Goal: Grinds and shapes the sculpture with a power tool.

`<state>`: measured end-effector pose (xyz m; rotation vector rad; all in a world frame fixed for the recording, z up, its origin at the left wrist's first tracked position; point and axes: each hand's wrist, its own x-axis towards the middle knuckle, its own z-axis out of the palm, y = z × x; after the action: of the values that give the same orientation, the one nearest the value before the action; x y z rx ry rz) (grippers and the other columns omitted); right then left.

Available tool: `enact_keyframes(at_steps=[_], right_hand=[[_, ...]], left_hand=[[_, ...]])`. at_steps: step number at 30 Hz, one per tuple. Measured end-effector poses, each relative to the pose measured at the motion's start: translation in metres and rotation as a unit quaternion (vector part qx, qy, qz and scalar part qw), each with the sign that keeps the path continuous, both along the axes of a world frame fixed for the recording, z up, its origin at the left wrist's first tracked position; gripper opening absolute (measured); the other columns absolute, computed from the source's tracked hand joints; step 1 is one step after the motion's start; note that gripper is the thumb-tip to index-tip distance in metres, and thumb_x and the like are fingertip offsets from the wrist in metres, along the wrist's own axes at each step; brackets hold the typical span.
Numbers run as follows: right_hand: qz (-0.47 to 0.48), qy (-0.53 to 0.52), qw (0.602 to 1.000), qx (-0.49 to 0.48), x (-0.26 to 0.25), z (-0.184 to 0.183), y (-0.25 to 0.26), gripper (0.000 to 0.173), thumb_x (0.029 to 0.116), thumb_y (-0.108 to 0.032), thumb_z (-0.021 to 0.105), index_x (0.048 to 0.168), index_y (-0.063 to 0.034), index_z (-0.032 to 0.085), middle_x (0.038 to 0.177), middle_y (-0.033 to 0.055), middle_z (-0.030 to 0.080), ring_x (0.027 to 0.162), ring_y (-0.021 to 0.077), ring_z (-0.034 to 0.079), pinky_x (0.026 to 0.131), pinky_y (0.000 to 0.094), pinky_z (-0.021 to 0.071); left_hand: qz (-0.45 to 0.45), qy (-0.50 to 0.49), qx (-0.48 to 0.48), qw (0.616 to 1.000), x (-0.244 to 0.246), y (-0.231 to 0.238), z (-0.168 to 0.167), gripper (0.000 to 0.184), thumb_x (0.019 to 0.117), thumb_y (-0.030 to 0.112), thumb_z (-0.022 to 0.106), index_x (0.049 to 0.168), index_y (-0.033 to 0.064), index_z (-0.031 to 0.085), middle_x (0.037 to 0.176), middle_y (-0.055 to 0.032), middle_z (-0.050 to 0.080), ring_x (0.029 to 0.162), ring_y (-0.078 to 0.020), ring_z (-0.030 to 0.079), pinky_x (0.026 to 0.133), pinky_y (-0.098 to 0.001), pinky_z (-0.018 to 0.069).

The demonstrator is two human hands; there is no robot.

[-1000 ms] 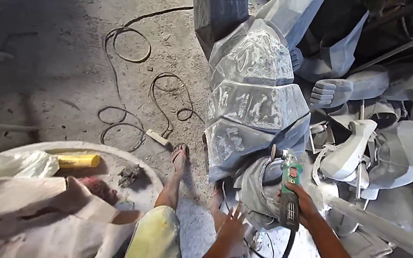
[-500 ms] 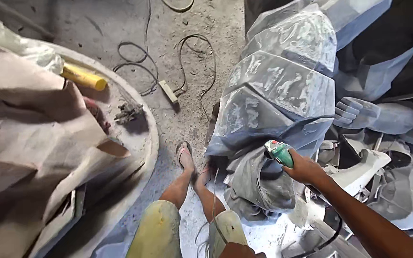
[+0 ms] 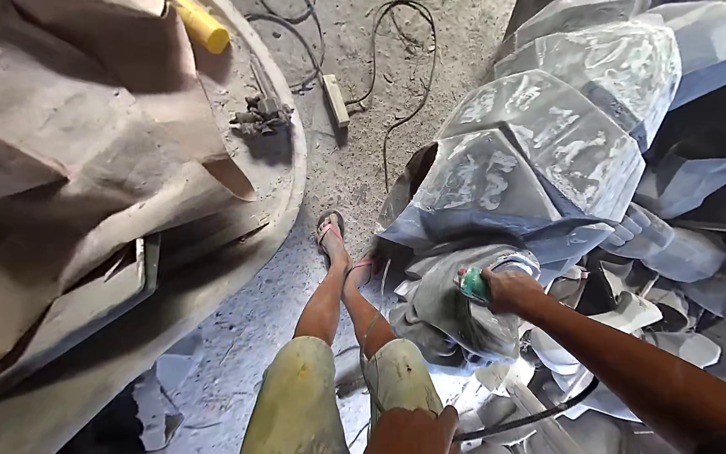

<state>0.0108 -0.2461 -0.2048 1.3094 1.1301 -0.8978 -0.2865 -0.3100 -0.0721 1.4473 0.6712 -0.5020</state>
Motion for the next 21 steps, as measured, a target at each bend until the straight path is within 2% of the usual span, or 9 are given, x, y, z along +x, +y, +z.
enact_keyframes(at_steps=[6,11,16,21], right_hand=[[0.049,0.030,0.993,-0.105,-0.030,0.009,0.001,0.067,0.0797,-0.036,0.079,0.139,-0.0173,0.054,0.113,0.0185,0.071,0.107,0.0405,0.068,0.085,0.0635,0.0536],[0.055,0.006,0.997,-0.047,-0.019,-0.005,0.017,0.063,0.0820,-0.037,0.078,0.136,-0.0145,0.056,0.114,0.0195,0.070,0.108,0.0409,0.068,0.086,0.0631,0.0537],[0.055,-0.025,0.998,0.006,-0.001,-0.020,0.020,0.069,0.0764,-0.041,0.081,0.135,-0.0146,0.056,0.110,0.0188,0.070,0.104,0.0399,0.069,0.082,0.0618,0.0549],[0.025,-0.008,0.999,-0.038,-0.020,-0.008,0.003,0.071,0.0793,-0.045,0.079,0.138,-0.0130,0.054,0.116,0.0200,0.069,0.110,0.0413,0.067,0.088,0.0635,0.0535]], left_hand=[[0.020,0.005,-0.019,1.000,-0.013,0.006,0.004,0.035,0.1052,0.039,0.047,0.110,0.0088,0.065,0.081,-0.0168,0.070,0.078,-0.0384,0.072,0.064,-0.0555,0.0537],[0.062,-0.007,-0.004,0.998,-0.017,0.002,0.004,0.033,0.1042,0.036,0.048,0.107,0.0086,0.066,0.079,-0.0159,0.070,0.075,-0.0370,0.072,0.062,-0.0535,0.0534],[0.073,-0.014,-0.001,0.997,-0.016,-0.001,0.003,0.036,0.1051,0.039,0.046,0.103,0.0088,0.066,0.076,-0.0150,0.068,0.072,-0.0359,0.071,0.059,-0.0518,0.0524],[0.059,-0.010,-0.031,0.998,-0.011,0.003,0.006,0.036,0.1041,0.040,0.049,0.109,0.0078,0.065,0.081,-0.0167,0.070,0.079,-0.0377,0.071,0.066,-0.0544,0.0528]])
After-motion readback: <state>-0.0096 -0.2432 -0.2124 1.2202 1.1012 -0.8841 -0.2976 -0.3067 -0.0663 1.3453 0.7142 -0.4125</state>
